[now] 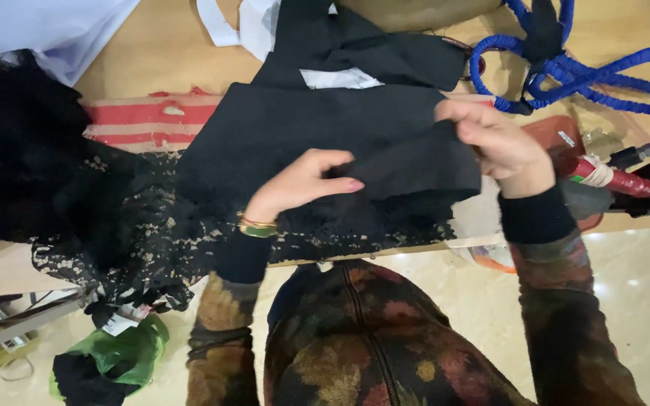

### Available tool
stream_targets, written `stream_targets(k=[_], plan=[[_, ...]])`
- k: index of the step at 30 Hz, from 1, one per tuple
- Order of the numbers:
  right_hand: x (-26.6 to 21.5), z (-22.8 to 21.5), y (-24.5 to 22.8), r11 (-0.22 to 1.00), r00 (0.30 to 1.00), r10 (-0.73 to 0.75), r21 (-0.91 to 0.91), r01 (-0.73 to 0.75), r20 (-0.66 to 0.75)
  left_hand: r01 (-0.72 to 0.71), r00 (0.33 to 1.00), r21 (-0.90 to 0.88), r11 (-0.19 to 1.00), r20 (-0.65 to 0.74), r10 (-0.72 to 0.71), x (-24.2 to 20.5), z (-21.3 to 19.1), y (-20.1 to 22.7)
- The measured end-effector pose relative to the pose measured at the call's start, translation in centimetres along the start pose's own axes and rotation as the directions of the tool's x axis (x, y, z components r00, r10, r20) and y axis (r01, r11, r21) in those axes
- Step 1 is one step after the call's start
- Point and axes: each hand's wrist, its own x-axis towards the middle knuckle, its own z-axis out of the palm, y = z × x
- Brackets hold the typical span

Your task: Aligning lace onto fabric pieces and applying interfacing using an iron.

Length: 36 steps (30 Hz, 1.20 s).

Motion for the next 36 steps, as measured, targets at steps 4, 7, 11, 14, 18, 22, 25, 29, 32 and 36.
stream_targets(k=[4,7,11,14,18,22,25,29,32,36], plan=[[-1.1,-1.1,-1.1,0.999,1.0,0.009,-0.037,-0.008,0.009,0.114,0.992,0.006,0.993,-0.062,-0.114,-4.1,-2.6,0.2],[-1.8,0.7,-1.3,0.992,0.998,0.061,-0.111,-0.062,-0.015,0.202,0.964,0.025,0.979,-0.181,-0.195,-6.8,-4.6,1.7],[-1.2,5.1,-3.0,0.933,0.987,0.149,-0.322,-0.16,-0.059,0.36,0.897,0.117,0.926,-0.315,-0.309,-9.7,-7.5,2.7],[-0.8,4.1,-0.8,0.856,0.957,0.257,-0.429,-0.29,-0.134,0.471,0.853,0.241,0.849,-0.368,-0.369,-11.6,-10.0,0.2],[0.3,2.7,1.7,0.782,0.919,0.346,-0.483,-0.394,-0.189,0.647,0.734,0.256,0.718,-0.466,-0.495,-12.5,-11.3,-0.7],[0.7,2.5,4.2,0.716,0.916,0.333,-0.572,-0.399,-0.222,0.685,0.71,0.346,0.642,-0.513,-0.482,-13.7,-11.5,-2.4],[0.3,3.7,5.0,0.599,0.918,0.284,-0.697,-0.395,-0.276,0.654,0.746,0.429,0.623,-0.501,-0.439,-14.1,-10.1,-1.9],[0.0,10.1,4.8,0.745,0.967,0.22,-0.619,-0.249,-0.125,0.499,0.857,0.473,0.726,-0.391,-0.334,-12.0,-3.8,4.1],[-0.1,14.1,2.2,0.763,0.896,0.393,-0.618,-0.192,0.206,0.123,0.98,0.124,0.985,0.14,-0.14,-12.9,0.1,3.5],[-1.3,10.7,3.1,0.73,0.889,0.447,-0.615,-0.296,0.102,-0.027,0.692,-0.324,0.946,0.677,0.251,-17.2,-1.9,7.0]])
